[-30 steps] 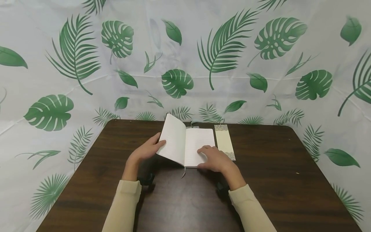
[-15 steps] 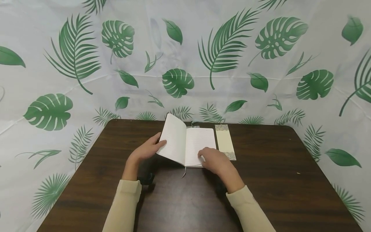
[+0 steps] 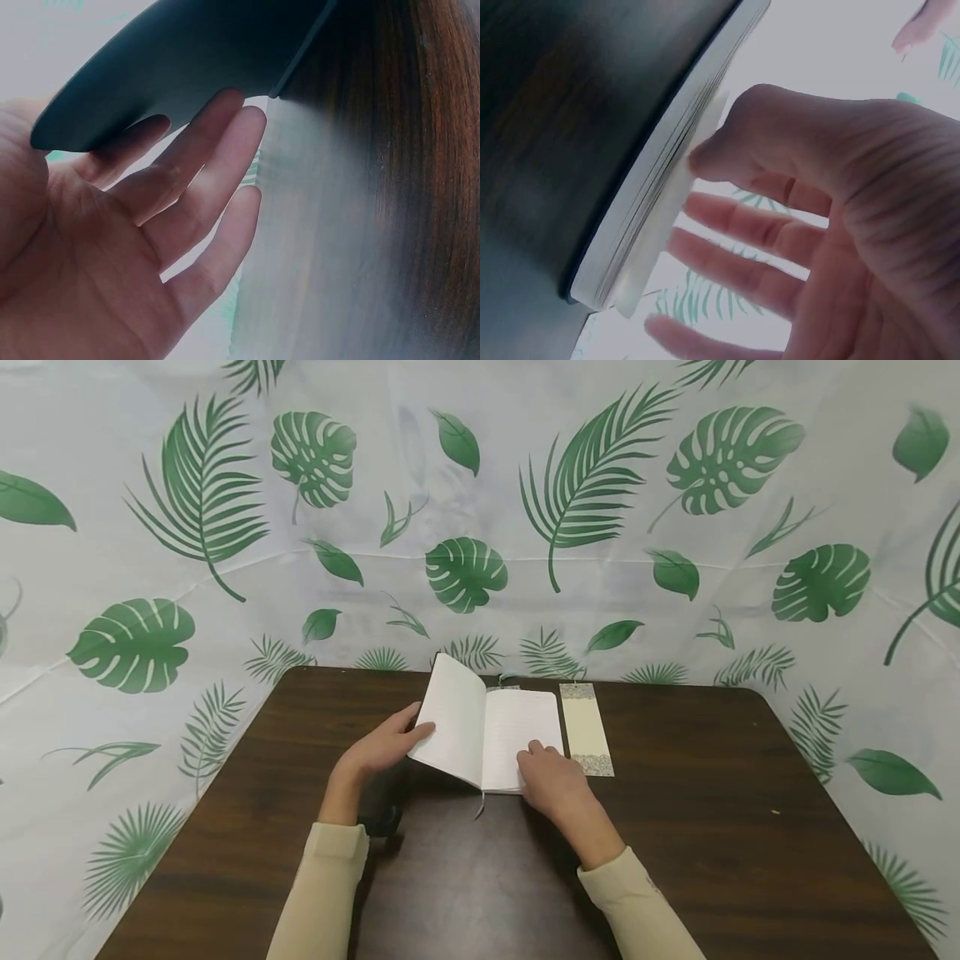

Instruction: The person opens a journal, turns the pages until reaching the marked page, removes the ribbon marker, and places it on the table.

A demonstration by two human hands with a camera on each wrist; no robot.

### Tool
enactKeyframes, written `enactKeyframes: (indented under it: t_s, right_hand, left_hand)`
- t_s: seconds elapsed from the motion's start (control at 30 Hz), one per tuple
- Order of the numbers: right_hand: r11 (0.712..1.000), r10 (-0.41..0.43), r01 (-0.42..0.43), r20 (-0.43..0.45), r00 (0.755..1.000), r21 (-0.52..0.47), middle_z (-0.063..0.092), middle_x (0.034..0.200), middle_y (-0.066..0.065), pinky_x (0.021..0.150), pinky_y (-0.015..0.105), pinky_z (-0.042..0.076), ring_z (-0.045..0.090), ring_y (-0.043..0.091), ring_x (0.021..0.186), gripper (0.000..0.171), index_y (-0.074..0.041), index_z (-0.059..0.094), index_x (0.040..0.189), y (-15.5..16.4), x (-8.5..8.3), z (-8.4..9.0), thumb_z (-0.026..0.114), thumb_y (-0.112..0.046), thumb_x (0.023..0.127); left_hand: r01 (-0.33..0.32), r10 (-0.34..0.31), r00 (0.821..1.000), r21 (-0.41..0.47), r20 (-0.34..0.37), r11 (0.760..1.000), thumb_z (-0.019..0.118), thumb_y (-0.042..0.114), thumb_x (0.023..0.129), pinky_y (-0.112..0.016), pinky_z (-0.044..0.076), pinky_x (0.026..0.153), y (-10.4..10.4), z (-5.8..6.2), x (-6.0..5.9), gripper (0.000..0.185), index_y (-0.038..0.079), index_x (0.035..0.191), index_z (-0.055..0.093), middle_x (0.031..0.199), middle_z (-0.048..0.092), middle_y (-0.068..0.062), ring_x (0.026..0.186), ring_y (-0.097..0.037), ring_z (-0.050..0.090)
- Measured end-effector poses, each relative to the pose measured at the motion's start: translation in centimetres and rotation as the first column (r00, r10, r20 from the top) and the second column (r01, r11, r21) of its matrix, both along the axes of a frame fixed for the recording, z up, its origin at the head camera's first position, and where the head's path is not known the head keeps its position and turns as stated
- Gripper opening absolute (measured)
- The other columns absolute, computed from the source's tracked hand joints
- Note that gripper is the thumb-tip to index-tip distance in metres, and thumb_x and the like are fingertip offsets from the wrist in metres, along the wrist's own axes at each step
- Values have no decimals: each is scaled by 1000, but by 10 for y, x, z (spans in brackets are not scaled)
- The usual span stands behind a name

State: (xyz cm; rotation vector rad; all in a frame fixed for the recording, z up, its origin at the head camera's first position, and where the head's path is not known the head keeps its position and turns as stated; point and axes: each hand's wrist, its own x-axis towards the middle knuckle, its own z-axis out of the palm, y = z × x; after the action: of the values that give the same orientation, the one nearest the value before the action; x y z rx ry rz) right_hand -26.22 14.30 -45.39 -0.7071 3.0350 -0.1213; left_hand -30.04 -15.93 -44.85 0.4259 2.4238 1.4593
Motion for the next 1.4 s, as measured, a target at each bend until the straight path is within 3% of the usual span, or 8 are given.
enactKeyframes:
  t_s: [0.27, 0.5, 0.67, 0.8, 0.9, 1.03, 1.17, 1.4]
  right_hand:
    - [993, -108, 109, -24, 994, 46, 66, 116, 17, 72, 61, 53, 66, 38, 101, 20, -6, 63, 117, 3, -2, 4, 69, -5, 98]
    - [971, -234, 228, -99, 967, -75, 46, 162, 24, 88, 70, 53, 56, 48, 134, 67, -12, 48, 158, 5, -10, 7, 72, -21, 96]
    - [937, -301, 273, -104, 948, -218, 48, 160, 25, 71, 60, 57, 67, 47, 117, 95, -14, 29, 170, 3, -14, 14, 82, -35, 94]
    - [892, -340, 304, -54, 939, -334, 64, 150, 19, 52, 44, 48, 70, 36, 75, 106, -17, 10, 174, 0, -16, 16, 79, -39, 96]
    - [858, -309, 288, 20, 951, -426, 69, 146, 14, 50, 39, 44, 72, 30, 71, 109, -18, -2, 174, -7, -14, 15, 74, -39, 99]
    - [833, -197, 244, 146, 970, -497, 68, 149, 9, 73, 45, 59, 77, 30, 112, 101, -20, 0, 175, -18, -9, 10, 67, -50, 104]
    - [857, -92, 195, 231, 969, -476, 62, 157, 6, 99, 57, 57, 71, 32, 129, 94, -28, 6, 175, -26, -3, 2, 56, -65, 105]
    - [910, 30, 88, 275, 961, -406, 52, 165, 1, 108, 59, 52, 66, 26, 136, 84, -41, 18, 173, -37, 7, -5, 51, -74, 103]
  left_hand:
    - [3, -3, 1000, 6, -17, 1000, 49, 33, 116, -59, 37, 123, 1, 2, 1, 60, 7, 167, 33, 157, 53, -18, 141, -34, 51]
    - [-6, 6, 1000, 5, -13, 1000, 50, 33, 115, -59, 37, 124, 1, 2, 1, 60, 8, 168, 33, 159, 52, -17, 141, -33, 51]
    - [-12, 12, 1000, 3, -13, 1000, 50, 33, 115, -59, 38, 123, 0, 3, 1, 60, 9, 167, 33, 155, 55, -17, 137, -33, 53]
    - [-12, 12, 1000, -1, -17, 1000, 49, 34, 115, -59, 39, 121, 0, 2, 0, 59, 9, 166, 35, 149, 57, -17, 134, -32, 54]
    - [-10, 10, 1000, -3, -21, 1000, 49, 34, 115, -58, 40, 121, 0, 2, -1, 59, 8, 166, 35, 148, 58, -17, 132, -31, 55]
    - [3, -3, 1000, 6, -7, 1000, 47, 32, 116, -57, 42, 118, 1, 2, 0, 57, 7, 166, 36, 140, 62, -17, 125, -31, 58]
    - [6, -6, 1000, 5, 14, 1000, 46, 34, 116, -55, 46, 115, 4, 3, 0, 55, 7, 163, 41, 135, 66, -16, 120, -28, 62]
    - [38, -41, 998, 58, 40, 998, 40, 37, 118, -57, 45, 117, 3, 3, 2, 57, 9, 168, 35, 145, 63, -17, 126, -29, 63]
